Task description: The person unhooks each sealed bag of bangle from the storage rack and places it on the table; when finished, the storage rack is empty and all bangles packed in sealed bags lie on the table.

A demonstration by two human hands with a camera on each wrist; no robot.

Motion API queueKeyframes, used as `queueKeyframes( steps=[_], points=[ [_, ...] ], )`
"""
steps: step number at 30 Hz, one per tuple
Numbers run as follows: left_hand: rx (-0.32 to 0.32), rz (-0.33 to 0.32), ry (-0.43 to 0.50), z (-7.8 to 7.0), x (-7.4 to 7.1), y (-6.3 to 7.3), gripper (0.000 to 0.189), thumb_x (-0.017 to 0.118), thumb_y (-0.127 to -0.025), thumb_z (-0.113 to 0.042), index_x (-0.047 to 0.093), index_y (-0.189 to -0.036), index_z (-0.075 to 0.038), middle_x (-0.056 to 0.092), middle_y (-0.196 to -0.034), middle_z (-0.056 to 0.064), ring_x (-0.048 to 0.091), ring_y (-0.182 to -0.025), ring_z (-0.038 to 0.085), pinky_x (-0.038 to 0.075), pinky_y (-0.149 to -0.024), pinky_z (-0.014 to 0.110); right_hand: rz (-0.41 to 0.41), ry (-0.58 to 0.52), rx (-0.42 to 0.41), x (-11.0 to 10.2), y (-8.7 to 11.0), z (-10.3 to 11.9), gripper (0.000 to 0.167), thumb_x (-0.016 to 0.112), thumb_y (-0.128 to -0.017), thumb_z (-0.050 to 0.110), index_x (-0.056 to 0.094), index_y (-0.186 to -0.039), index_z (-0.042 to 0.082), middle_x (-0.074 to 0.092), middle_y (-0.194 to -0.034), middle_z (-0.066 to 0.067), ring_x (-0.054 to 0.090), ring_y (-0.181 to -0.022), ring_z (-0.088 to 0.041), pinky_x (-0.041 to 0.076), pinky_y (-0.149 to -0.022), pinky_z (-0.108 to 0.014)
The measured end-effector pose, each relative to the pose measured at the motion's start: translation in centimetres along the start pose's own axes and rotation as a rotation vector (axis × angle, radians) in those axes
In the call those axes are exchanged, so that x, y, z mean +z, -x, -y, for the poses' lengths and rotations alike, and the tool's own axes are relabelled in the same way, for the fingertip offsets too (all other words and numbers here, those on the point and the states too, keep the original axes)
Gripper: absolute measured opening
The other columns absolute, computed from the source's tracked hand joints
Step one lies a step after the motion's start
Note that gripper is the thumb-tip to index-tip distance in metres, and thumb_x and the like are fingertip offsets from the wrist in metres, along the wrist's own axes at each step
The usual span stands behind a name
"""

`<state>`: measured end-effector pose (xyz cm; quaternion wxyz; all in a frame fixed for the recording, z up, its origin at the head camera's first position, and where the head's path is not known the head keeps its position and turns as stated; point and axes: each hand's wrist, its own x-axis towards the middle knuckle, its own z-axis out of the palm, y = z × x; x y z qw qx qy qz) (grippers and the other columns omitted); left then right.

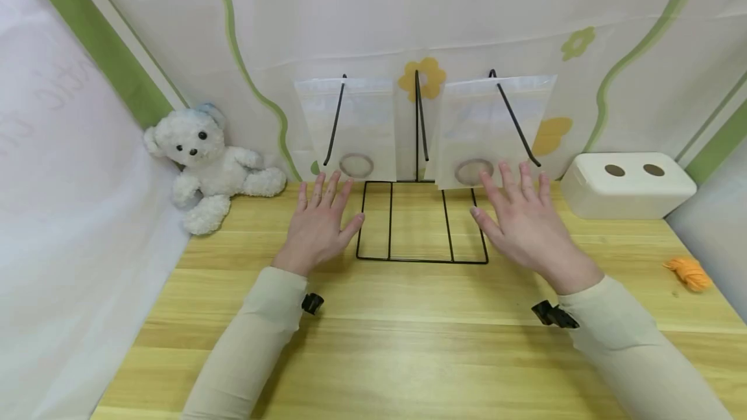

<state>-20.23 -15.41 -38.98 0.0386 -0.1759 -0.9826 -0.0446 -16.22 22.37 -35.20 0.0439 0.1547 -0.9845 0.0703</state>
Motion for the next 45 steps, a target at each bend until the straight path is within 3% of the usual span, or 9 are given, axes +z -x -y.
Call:
queueKeyframes(
  steps=[11,17,22,24,27,30,33,39,45],
  points=[
    [0.012,0.057,0.031,0.8,1.0,-0.8,0.072,0.030,-0.113,-0.063,0.020,-0.175,-0.027,0.013,-0.183,0.012,0.007,-0.170,0.042,0.002,-0.136,0.064,-0.125,-0.076,-0.064,-0.6,-0.4,-1.7,0.071,0.049,-0.115,0.041,0.027,-0.171,0.002,0.020,-0.174,-0.035,0.017,-0.159,-0.064,0.013,-0.130,-0.073],
    [0.010,0.102,0.050,1.3,1.7,-1.3,0.072,0.032,-0.113,-0.064,0.021,-0.175,-0.029,0.018,-0.182,0.012,0.014,-0.168,0.045,0.009,-0.135,0.065,-0.139,-0.146,-0.051,-0.9,-0.5,-2.5,0.070,0.051,-0.115,0.041,0.031,-0.169,0.001,0.025,-0.174,-0.033,0.023,-0.160,-0.058,0.017,-0.131,-0.069],
    [0.019,0.133,0.047,1.8,2.2,-2.2,0.071,0.031,-0.113,-0.063,0.021,-0.175,-0.028,0.016,-0.182,0.011,0.014,-0.168,0.046,0.012,-0.133,0.069,-0.190,-0.235,-0.038,-1.0,-0.4,-3.3,0.067,0.053,-0.114,0.037,0.035,-0.168,0.003,0.031,-0.174,-0.027,0.033,-0.156,-0.058,0.030,-0.122,-0.075],
    [0.021,0.151,0.049,2.0,2.4,-2.5,0.072,0.032,-0.114,-0.062,0.020,-0.175,-0.026,0.016,-0.182,0.012,0.014,-0.167,0.047,0.012,-0.132,0.071,-0.225,-0.266,-0.044,-1.1,-0.4,-3.6,0.064,0.055,-0.113,0.034,0.038,-0.167,0.004,0.034,-0.173,-0.025,0.042,-0.149,-0.060,0.037,-0.116,-0.077],
    [0.020,0.179,0.054,2.1,2.9,-3.0,0.073,0.033,-0.114,-0.061,0.018,-0.175,-0.024,0.015,-0.182,0.015,0.013,-0.167,0.048,0.012,-0.131,0.073,-0.300,-0.280,-0.071,-1.1,-0.4,-4.2,0.057,0.058,-0.112,0.028,0.047,-0.163,0.004,0.043,-0.169,-0.023,0.072,-0.097,-0.045,0.057,-0.093,-0.061],
    [0.020,0.212,0.065,2.2,3.4,-3.4,0.074,0.033,-0.114,-0.061,0.016,-0.176,-0.023,0.014,-0.182,0.017,0.012,-0.167,0.049,0.009,-0.131,0.073,-0.376,-0.288,-0.089,-1.1,-0.4,-4.9,0.050,0.061,-0.111,0.023,0.057,-0.156,0.002,0.055,-0.160,-0.023,0.045,-0.049,-0.014,0.049,-0.062,-0.034],
    [0.020,0.241,0.081,2.4,3.8,-3.8,0.074,0.033,-0.114,-0.061,0.016,-0.176,-0.024,0.011,-0.182,0.016,0.010,-0.167,0.049,0.008,-0.131,0.074,-0.423,-0.313,-0.082,-1.1,-0.5,-5.6,0.044,0.062,-0.109,0.019,0.063,-0.150,0.003,0.063,-0.150,-0.024,0.023,-0.043,0.000,0.033,-0.049,-0.025],
    [0.030,0.306,0.124,3.0,4.4,-4.6,0.069,0.034,-0.114,-0.060,0.019,-0.175,-0.031,0.007,-0.183,0.015,0.007,-0.167,0.051,0.008,-0.128,0.079,-0.473,-0.355,-0.057,-1.2,-0.7,-6.1,0.038,0.063,-0.108,0.017,0.069,-0.144,0.004,0.074,-0.126,-0.033,0.020,-0.040,0.001,0.029,-0.041,-0.025],
    [0.021,0.376,0.178,3.9,5.7,-5.8,0.067,0.033,-0.114,-0.060,0.016,-0.175,-0.037,0.000,-0.184,0.013,0.000,-0.167,0.052,0.004,-0.125,0.083,-0.534,-0.435,-0.015,-1.6,-1.0,-6.5,0.032,0.063,-0.107,0.015,0.075,-0.135,0.004,0.074,-0.127,-0.032,0.029,-0.038,0.002,0.031,-0.041,-0.021]
  ],
)
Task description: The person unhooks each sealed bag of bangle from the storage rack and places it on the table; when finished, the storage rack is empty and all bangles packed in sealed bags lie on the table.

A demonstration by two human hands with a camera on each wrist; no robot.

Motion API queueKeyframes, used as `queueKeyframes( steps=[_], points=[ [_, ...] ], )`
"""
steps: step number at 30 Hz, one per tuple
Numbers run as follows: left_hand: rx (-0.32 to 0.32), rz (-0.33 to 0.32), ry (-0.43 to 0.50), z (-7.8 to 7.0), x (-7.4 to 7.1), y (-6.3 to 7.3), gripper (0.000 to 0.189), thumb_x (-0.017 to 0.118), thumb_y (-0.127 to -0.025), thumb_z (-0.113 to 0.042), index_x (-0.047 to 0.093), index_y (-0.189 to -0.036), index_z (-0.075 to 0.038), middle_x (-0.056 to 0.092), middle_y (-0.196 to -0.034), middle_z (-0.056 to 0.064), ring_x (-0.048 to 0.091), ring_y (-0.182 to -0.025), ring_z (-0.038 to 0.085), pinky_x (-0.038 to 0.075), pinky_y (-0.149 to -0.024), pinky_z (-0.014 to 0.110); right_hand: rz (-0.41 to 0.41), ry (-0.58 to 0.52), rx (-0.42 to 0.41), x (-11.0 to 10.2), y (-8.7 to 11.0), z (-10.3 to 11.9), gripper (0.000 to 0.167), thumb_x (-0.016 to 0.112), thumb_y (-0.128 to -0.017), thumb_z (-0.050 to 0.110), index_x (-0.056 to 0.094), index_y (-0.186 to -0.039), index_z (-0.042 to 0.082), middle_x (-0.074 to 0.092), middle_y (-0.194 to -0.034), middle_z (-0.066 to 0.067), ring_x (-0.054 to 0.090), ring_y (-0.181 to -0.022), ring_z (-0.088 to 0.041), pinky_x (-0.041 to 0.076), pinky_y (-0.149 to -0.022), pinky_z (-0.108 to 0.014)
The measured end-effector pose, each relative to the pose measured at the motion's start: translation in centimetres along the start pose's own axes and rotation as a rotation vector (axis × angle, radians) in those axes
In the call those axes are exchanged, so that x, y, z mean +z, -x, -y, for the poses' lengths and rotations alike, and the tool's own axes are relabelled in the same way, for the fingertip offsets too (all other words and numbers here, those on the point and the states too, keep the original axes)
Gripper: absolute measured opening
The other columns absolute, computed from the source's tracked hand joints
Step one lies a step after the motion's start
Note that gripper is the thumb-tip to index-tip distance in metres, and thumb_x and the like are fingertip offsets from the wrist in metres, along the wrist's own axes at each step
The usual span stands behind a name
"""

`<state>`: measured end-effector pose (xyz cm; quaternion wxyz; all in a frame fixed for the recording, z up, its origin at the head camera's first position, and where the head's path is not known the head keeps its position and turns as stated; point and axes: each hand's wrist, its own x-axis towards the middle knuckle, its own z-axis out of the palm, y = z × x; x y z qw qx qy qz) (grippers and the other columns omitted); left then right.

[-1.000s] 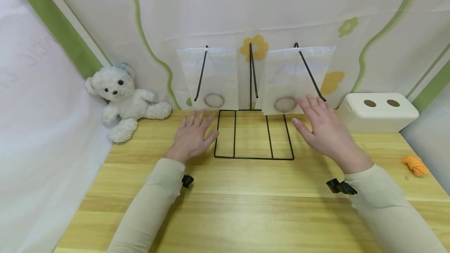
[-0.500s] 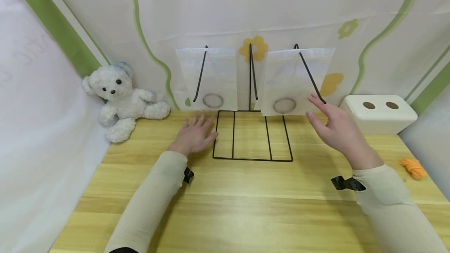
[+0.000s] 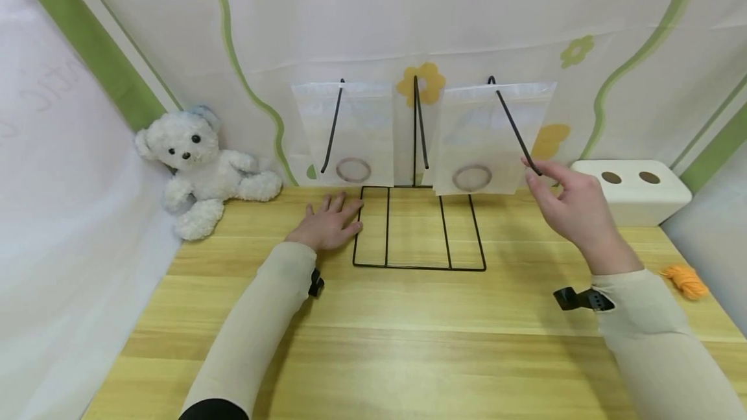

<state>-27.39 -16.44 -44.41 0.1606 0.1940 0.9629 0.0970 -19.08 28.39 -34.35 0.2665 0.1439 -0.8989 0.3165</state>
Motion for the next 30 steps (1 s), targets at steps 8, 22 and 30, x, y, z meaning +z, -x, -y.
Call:
queueKeyframes(
  steps=[8,22,30],
  points=[
    [0.010,0.009,-0.016,0.8,1.1,-1.5,0.068,0.030,-0.112,-0.067,0.013,-0.174,-0.043,0.000,-0.184,0.011,-0.001,-0.167,0.052,0.003,-0.123,0.086,-0.113,-0.071,0.135,-1.0,-1.2,-0.7,0.029,0.061,-0.109,0.023,0.080,-0.125,0.010,0.082,-0.121,-0.007,0.059,-0.095,0.019,0.041,-0.064,-0.011],
    [0.020,0.021,-0.014,0.9,0.6,-1.1,0.069,0.027,-0.111,-0.071,0.019,-0.173,-0.044,0.004,-0.183,0.016,0.002,-0.165,0.057,0.004,-0.119,0.089,-0.150,-0.289,0.324,-2.1,-6.0,-1.3,0.027,0.067,-0.107,0.028,0.076,-0.126,0.011,0.071,-0.103,0.026,0.066,-0.095,0.003,0.049,-0.082,-0.011],
    [0.013,0.026,-0.015,0.5,0.6,-1.0,0.068,0.028,-0.111,-0.071,0.018,-0.173,-0.045,0.002,-0.184,0.014,0.000,-0.166,0.054,0.003,-0.121,0.088,-0.128,-0.417,0.413,-2.0,-8.4,-1.6,0.013,0.069,-0.106,0.023,0.071,-0.118,0.019,0.068,-0.102,0.018,0.068,-0.090,-0.001,0.055,-0.081,-0.012]
  ],
)
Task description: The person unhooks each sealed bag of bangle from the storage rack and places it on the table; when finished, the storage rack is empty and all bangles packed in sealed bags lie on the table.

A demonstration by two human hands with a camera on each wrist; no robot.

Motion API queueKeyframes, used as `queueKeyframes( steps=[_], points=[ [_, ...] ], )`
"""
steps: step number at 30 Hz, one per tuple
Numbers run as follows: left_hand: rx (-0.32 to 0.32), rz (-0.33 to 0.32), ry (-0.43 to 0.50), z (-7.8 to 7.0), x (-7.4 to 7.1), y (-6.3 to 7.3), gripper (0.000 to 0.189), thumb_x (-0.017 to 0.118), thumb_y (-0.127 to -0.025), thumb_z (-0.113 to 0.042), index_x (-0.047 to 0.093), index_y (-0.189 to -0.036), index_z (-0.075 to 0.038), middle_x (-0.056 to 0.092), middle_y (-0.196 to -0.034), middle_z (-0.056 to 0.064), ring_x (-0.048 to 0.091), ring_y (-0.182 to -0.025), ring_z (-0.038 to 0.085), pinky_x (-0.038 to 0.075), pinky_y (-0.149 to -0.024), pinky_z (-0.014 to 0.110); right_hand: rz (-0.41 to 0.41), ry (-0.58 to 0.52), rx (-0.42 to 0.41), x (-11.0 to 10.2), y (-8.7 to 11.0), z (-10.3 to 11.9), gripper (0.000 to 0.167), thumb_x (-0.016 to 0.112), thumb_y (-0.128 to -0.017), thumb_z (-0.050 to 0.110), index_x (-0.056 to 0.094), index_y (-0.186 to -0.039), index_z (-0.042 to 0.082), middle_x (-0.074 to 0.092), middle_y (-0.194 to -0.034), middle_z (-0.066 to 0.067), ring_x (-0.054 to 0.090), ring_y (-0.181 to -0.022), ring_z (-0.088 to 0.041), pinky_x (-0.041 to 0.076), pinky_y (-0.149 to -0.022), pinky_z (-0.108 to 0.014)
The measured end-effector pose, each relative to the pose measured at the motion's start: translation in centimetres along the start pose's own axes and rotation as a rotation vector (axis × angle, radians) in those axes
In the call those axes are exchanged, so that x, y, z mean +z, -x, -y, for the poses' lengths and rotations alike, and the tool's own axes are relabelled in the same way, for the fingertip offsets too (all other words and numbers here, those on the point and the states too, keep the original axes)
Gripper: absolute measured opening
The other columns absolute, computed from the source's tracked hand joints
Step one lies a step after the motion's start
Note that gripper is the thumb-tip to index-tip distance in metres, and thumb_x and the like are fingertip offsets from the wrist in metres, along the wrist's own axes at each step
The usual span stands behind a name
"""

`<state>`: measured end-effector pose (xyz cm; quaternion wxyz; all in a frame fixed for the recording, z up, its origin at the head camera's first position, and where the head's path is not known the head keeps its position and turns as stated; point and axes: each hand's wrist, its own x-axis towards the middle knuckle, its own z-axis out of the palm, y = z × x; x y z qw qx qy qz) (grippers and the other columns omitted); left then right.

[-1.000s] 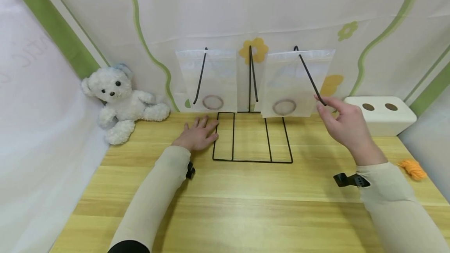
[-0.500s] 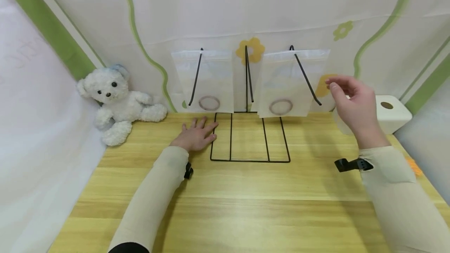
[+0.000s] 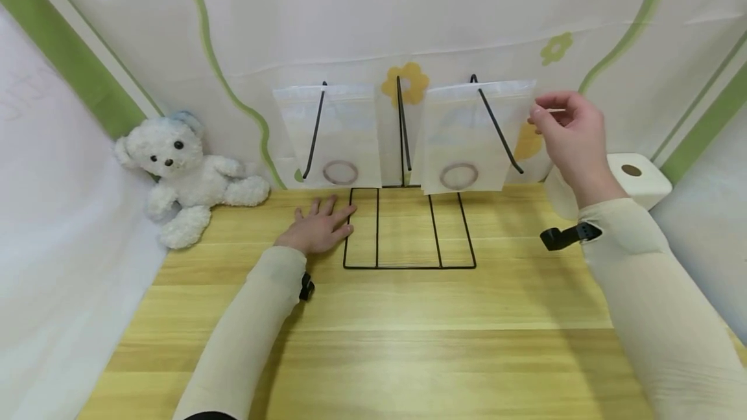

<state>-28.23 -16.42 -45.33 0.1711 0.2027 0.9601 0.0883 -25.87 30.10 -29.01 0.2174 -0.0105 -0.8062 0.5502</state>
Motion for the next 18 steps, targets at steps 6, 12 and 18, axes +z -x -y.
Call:
queueKeyframes(
  steps=[6,12,18],
  points=[
    [-0.013,0.016,0.018,-0.8,-0.6,0.7,0.064,0.034,-0.114,-0.063,0.021,-0.173,-0.042,0.002,-0.184,0.015,-0.003,-0.167,0.052,0.002,-0.124,0.085,-0.014,-0.077,0.020,0.4,-0.7,0.0,0.010,0.072,-0.105,0.022,0.070,-0.114,0.020,0.067,-0.105,0.013,0.068,-0.093,-0.004,0.056,-0.081,-0.013],
    [-0.010,0.014,0.019,-0.4,-0.4,0.2,0.064,0.032,-0.113,-0.065,0.020,-0.173,-0.044,0.001,-0.184,0.013,-0.003,-0.167,0.051,0.002,-0.123,0.085,-0.011,-0.165,0.028,0.6,-1.1,0.3,0.012,0.078,-0.101,0.019,0.071,-0.109,0.016,0.069,-0.105,0.009,0.067,-0.093,-0.008,0.055,-0.078,-0.014],
    [-0.007,0.017,-0.035,-1.2,-1.3,1.1,0.064,0.031,-0.114,-0.063,0.019,-0.174,-0.041,0.004,-0.183,0.016,0.002,-0.167,0.053,0.007,-0.123,0.086,0.009,-0.324,0.033,0.6,-1.6,0.4,0.015,0.083,-0.096,0.012,0.072,-0.107,0.012,0.071,-0.102,0.005,0.063,-0.092,-0.011,0.055,-0.074,-0.014]
  ],
)
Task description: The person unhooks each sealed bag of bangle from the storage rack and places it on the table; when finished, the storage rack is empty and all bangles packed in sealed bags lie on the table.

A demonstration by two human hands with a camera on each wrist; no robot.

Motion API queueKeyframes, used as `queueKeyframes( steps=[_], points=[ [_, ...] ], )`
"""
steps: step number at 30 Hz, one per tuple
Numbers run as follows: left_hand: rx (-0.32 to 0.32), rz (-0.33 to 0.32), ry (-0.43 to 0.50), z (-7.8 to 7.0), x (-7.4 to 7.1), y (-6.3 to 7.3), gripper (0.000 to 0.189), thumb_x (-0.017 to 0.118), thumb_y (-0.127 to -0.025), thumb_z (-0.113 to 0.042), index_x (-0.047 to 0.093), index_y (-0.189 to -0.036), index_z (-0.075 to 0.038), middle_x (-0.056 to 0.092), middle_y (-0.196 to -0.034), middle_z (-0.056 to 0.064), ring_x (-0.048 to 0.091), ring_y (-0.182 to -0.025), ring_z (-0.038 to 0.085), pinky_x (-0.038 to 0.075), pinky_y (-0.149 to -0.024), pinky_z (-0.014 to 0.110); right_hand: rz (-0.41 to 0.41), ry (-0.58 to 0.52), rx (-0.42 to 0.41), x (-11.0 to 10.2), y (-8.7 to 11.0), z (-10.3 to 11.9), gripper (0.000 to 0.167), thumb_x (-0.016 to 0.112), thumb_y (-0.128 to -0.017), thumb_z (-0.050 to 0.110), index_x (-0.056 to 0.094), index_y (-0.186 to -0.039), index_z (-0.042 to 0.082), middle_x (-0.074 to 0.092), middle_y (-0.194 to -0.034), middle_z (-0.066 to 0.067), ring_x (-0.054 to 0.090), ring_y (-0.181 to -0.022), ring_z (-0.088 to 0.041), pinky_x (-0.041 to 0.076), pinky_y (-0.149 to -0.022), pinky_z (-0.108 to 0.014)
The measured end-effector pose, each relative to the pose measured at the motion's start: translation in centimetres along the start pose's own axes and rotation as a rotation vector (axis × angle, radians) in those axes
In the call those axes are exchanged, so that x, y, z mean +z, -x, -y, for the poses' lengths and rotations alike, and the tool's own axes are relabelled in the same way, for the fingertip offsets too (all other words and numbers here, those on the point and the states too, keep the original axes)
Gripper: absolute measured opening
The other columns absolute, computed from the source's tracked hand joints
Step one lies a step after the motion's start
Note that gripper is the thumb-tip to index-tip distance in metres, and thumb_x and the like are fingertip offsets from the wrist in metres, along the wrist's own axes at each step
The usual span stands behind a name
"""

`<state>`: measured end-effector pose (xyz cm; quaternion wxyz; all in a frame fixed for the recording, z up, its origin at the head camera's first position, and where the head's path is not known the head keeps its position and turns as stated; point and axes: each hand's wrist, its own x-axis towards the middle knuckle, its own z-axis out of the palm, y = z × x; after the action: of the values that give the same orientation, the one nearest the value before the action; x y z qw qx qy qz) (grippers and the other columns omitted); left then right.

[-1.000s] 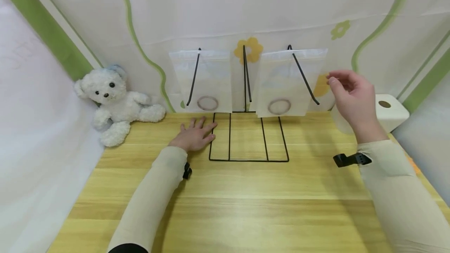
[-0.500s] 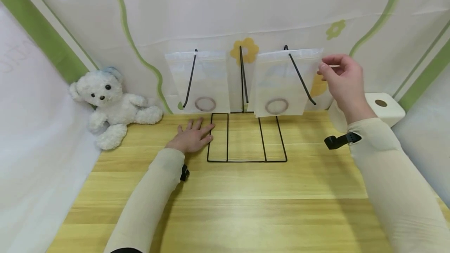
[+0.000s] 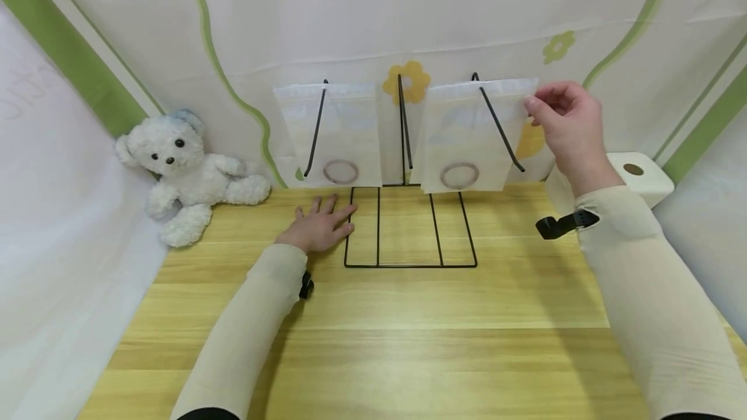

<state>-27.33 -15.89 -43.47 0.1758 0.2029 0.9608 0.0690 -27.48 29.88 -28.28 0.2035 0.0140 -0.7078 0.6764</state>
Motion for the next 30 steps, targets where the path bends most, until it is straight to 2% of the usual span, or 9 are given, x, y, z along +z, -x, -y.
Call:
queueKeyframes(
  steps=[4,14,26,30],
  points=[
    [-0.003,0.005,-0.007,-0.2,-0.2,0.2,0.064,0.030,-0.114,-0.063,0.018,-0.174,-0.041,0.004,-0.183,0.015,0.002,-0.167,0.052,0.008,-0.123,0.086,-0.003,-0.088,-0.007,-0.1,-0.1,0.0,0.014,0.084,-0.094,0.007,0.073,-0.103,0.009,0.073,-0.098,0.004,0.063,-0.088,-0.011,0.056,-0.072,-0.014],
    [0.003,0.005,0.046,0.6,0.4,-0.4,0.067,0.029,-0.111,-0.071,0.018,-0.172,-0.047,0.003,-0.184,0.015,0.000,-0.167,0.053,0.004,-0.121,0.087,0.005,-0.172,-0.055,0.0,0.1,0.1,0.010,0.085,-0.092,0.002,0.078,-0.098,0.005,0.079,-0.088,0.003,0.072,-0.077,-0.011,0.060,-0.073,-0.016],
    [0.003,-0.006,0.036,1.4,1.4,-1.4,0.069,0.026,-0.109,-0.075,0.016,-0.172,-0.049,0.001,-0.184,0.013,-0.002,-0.167,0.051,0.004,-0.121,0.087,0.006,-0.110,-0.028,-0.2,0.3,0.7,0.011,0.088,-0.090,0.008,0.079,-0.097,0.006,0.079,-0.087,0.003,0.071,-0.078,-0.008,0.060,-0.072,-0.014],
    [0.008,-0.005,0.037,1.4,1.3,-1.4,0.069,0.025,-0.109,-0.075,0.016,-0.172,-0.049,0.002,-0.184,0.013,-0.001,-0.167,0.052,0.004,-0.120,0.088,-0.009,-0.097,-0.055,-0.1,0.4,0.6,0.009,0.087,-0.091,0.006,0.078,-0.095,0.007,0.078,-0.085,0.004,0.069,-0.077,-0.007,0.059,-0.072,-0.014]
  ],
)
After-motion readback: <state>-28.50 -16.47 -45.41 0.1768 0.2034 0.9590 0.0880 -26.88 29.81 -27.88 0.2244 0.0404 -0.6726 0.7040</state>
